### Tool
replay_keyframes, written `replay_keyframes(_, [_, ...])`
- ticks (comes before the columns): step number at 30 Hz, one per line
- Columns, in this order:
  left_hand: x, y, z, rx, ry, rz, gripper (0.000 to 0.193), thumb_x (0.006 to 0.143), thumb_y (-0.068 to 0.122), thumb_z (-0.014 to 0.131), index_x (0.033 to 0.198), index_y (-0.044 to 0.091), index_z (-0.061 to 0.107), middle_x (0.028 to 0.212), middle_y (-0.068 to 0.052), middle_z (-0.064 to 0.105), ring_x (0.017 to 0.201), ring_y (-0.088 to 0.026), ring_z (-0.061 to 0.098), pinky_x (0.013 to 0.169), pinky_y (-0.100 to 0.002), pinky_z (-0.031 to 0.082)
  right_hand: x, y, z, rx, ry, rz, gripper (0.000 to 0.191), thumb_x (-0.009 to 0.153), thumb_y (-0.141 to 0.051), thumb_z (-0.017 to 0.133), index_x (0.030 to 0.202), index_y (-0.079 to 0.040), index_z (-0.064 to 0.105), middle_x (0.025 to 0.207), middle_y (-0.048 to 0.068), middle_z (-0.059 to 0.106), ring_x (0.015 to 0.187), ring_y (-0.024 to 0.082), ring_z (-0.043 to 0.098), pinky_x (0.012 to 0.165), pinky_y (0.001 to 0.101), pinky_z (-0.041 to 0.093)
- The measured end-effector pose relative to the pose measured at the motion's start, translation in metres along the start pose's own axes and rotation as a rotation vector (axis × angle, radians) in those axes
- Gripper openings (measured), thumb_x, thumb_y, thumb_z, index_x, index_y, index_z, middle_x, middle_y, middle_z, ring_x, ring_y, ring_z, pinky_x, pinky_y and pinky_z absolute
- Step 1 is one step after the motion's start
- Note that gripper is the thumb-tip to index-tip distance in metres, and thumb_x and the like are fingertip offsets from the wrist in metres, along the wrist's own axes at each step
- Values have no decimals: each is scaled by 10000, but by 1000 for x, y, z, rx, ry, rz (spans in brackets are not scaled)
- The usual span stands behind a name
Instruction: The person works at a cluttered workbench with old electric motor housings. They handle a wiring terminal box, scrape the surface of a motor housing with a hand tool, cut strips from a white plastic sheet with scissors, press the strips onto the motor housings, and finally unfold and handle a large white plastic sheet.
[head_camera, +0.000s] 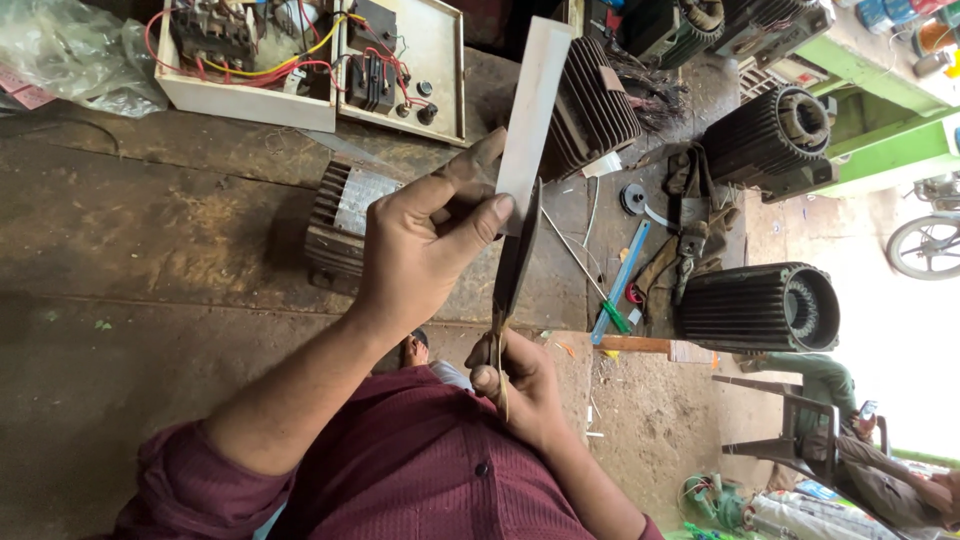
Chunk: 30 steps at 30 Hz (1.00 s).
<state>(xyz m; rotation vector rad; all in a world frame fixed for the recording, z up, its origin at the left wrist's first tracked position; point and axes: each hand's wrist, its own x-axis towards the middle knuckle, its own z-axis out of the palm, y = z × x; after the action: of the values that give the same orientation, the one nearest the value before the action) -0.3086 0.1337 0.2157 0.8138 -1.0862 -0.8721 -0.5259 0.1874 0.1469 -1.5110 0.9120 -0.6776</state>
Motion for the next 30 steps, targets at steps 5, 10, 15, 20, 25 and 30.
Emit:
replay_keyframes(5, [-2,-3,5,-39,17,28,451,1053,87,729,1483,124,595,1052,18,765,825,9,617,727,-177,525,0,-2,0,-12,-11,-28,570,916,-579,738,962,-20,635,783,-12,608,723,75,567,659,242,460])
replay_keyframes(10, [-2,-5,7,41,21,48,515,1041,103,739,1516,142,543,952,37,746,767,22,608,689,-173,539,0,-4,-1,-37,-5,-53,609,902,-628,717,957,-29,624,782,-16,600,711,70,564,640,244,458])
replay_keyframes(15, [-5,-4,7,103,40,45,494,1040,100,744,1499,143,566,962,20,764,756,13,634,666,-178,550,-1,-5,2,-92,17,-56,611,924,-614,741,912,-14,625,787,0,616,720,87,567,650,255,463])
replay_keyframes(20, [-7,-3,11,93,51,61,482,1049,105,739,1498,148,568,968,22,771,762,11,637,678,-180,561,-1,-8,2,-51,4,-52,593,891,-622,702,944,-38,620,736,-28,598,660,69,566,599,240,453])
replay_keyframes(25, [-8,-2,12,127,66,83,479,1058,116,743,1505,150,574,944,20,764,762,5,627,690,-185,558,-2,-12,4,-120,13,-104,554,934,-587,704,923,-40,618,768,-18,603,689,73,565,619,245,453])
replay_keyframes(30, [-8,-1,12,167,51,93,475,1051,120,741,1494,149,571,941,19,768,777,1,668,683,-182,578,-5,-9,4,-114,38,-97,485,954,-501,733,860,-53,574,738,-16,601,669,75,549,608,248,447])
